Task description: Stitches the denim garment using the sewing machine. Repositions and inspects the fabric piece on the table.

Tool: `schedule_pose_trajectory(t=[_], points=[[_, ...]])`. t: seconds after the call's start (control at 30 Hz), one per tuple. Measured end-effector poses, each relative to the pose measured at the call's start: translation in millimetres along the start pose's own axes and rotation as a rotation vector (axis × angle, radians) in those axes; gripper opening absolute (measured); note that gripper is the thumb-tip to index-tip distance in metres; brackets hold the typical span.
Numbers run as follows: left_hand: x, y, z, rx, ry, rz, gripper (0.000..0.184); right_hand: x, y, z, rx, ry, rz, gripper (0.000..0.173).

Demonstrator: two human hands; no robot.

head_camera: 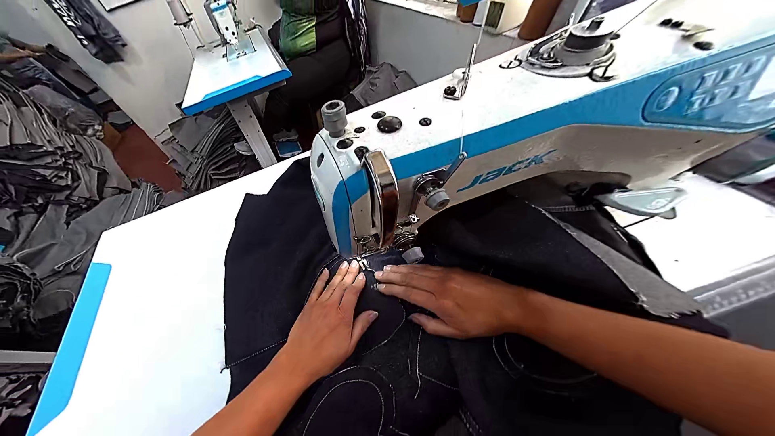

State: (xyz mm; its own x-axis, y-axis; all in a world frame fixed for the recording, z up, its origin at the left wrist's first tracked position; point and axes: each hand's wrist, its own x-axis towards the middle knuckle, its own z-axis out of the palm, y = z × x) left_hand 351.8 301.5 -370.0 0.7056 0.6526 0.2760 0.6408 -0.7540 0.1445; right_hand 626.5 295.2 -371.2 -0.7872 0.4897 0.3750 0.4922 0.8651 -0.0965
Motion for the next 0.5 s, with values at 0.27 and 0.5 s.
schedule_pose_trajectory(t=[0.27, 0.5], points=[[4.4, 17.1, 3.8, 0.029, 0.014, -0.12, 0.063, 5.4, 14.5, -13.8, -0.032, 0.014, -0.032, 0.037], [4.2, 13.9, 5.4, 0.014, 0.037, -0.094, 0.059, 13.3, -41.6, 0.1, -0.015, 0.213, 0.204, 0.024]])
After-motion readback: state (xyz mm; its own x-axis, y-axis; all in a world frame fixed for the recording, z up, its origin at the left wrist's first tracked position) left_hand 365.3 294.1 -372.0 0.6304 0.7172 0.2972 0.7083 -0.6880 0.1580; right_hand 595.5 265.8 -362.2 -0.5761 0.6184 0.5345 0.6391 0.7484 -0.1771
